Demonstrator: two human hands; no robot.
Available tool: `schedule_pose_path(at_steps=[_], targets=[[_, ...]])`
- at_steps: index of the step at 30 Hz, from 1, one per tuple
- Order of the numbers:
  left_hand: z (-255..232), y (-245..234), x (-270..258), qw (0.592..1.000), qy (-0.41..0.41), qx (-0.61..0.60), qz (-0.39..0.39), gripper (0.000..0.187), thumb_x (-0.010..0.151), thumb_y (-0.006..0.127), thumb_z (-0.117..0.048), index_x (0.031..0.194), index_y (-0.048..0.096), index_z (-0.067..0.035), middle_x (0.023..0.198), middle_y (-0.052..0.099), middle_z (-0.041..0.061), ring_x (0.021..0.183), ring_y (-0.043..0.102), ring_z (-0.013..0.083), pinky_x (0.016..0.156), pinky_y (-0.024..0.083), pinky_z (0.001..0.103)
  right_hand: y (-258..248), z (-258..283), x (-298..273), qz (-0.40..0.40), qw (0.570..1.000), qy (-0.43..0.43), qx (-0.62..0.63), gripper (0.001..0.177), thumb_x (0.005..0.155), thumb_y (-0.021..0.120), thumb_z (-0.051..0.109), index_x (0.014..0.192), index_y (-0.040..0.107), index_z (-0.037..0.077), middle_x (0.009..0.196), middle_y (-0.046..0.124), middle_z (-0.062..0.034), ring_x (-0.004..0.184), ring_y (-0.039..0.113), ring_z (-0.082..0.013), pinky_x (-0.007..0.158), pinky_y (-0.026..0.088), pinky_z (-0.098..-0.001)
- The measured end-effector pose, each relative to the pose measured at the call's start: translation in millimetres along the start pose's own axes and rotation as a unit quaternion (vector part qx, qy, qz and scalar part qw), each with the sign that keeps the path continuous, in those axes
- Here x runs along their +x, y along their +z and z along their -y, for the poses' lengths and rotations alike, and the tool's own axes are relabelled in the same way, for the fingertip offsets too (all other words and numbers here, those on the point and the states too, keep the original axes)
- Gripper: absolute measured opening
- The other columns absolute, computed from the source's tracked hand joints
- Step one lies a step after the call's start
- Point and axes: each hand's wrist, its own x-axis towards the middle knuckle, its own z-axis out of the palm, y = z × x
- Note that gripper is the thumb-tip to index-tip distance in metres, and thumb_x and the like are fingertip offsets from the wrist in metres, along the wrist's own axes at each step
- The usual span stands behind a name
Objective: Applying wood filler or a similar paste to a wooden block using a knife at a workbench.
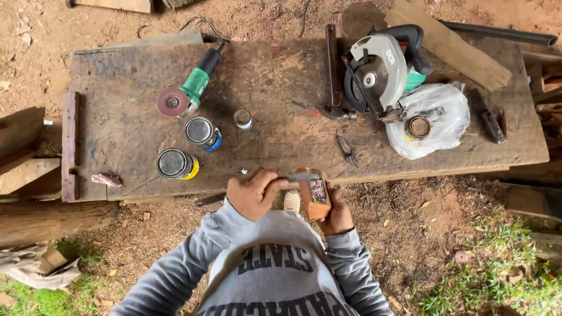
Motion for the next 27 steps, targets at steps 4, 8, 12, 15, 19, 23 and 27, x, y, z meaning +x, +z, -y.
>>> schedule_pose_path(at_steps=[4, 8, 12, 15, 19, 23, 27], targets=[[-0.4, -0.9, -2.3, 0.999, -0.035, 0.014, -0.010, 0.017, 0.093, 0.078, -0.024, 0.089, 0.071, -0.009, 0.077, 0.068, 0.009, 0.058, 0.064, 0.0263, 0.050, 0.047, 0.039, -11.6, -1.5, -4.1, 0.040, 0.999, 0.022, -0.002, 0.048, 0.099, 0.066, 0.042, 0.138, 0.062, 0.013, 0.119, 0.073, -0.0066, 0.093, 0.073, -0.0215, 0.047, 0.052, -0.0240], [-6.0, 8.3, -8.3, 0.984, -0.139, -0.092, 0.057, 0.027, 0.091, 0.079, -0.029, 0.085, 0.068, -0.005, 0.066, 0.065, 0.010, 0.051, 0.061, 0.0189, 0.048, 0.048, 0.036, 68.7, 8.4, -23.2, 0.072, 0.996, -0.004, -0.060, 0.059, 0.093, 0.067, 0.046, 0.138, 0.059, 0.008, 0.126, 0.071, -0.0089, 0.109, 0.071, -0.0217, 0.072, 0.059, -0.0276], [20.4, 11.6, -27.0, 0.972, -0.174, -0.057, 0.147, 0.030, 0.092, 0.077, -0.033, 0.081, 0.070, -0.007, 0.062, 0.067, 0.006, 0.046, 0.060, 0.0174, 0.047, 0.048, 0.034, 58.0, 7.3, -23.9, 0.024, 0.999, -0.006, -0.037, 0.067, 0.085, 0.068, 0.045, 0.143, 0.055, 0.014, 0.133, 0.066, -0.0073, 0.117, 0.068, -0.0227, 0.084, 0.065, -0.0338], [34.0, -16.9, -39.6, 0.974, -0.188, -0.044, 0.122, 0.026, 0.090, 0.076, -0.032, 0.086, 0.073, -0.006, 0.060, 0.065, 0.009, 0.048, 0.061, 0.0168, 0.047, 0.049, 0.035, -38.6, -6.3, -0.5, 0.139, 0.988, -0.035, 0.055, 0.053, 0.109, 0.070, 0.038, 0.149, 0.056, 0.006, 0.142, 0.063, -0.0134, 0.122, 0.065, -0.0327, 0.072, 0.060, -0.0345], [77.2, -29.1, -97.8, 0.969, -0.230, -0.005, 0.091, 0.024, 0.092, 0.077, -0.027, 0.094, 0.071, -0.004, 0.074, 0.067, 0.013, 0.060, 0.062, 0.0191, 0.055, 0.049, 0.034, -131.4, -19.3, 59.3, -0.084, 0.982, -0.108, -0.133, 0.065, 0.099, 0.072, 0.041, 0.156, 0.063, 0.009, 0.148, 0.066, -0.0034, 0.082, 0.045, -0.0116, 0.057, 0.042, -0.0217], [106.4, -6.6, -162.0, 0.952, -0.261, -0.155, 0.043, 0.024, 0.088, 0.077, -0.013, 0.107, 0.067, -0.001, 0.087, 0.073, 0.006, 0.077, 0.068, 0.0099, 0.069, 0.055, 0.027, -14.3, -19.3, 77.6, -0.283, 0.874, -0.072, -0.389, 0.058, 0.096, 0.065, 0.050, 0.138, 0.065, 0.010, 0.127, 0.069, -0.0136, 0.104, 0.063, -0.0262, 0.077, 0.055, -0.0345], [93.5, 16.1, -180.2, 0.878, -0.405, -0.243, 0.080, 0.030, 0.087, 0.077, -0.014, 0.114, 0.071, -0.001, 0.083, 0.071, 0.004, 0.065, 0.060, 0.0088, 0.056, 0.050, 0.027, -27.9, -35.2, 121.7, -0.199, 0.876, -0.148, -0.413, 0.062, 0.095, 0.066, 0.045, 0.143, 0.059, 0.008, 0.133, 0.066, -0.0149, 0.116, 0.063, -0.0265, 0.087, 0.060, -0.0390]])
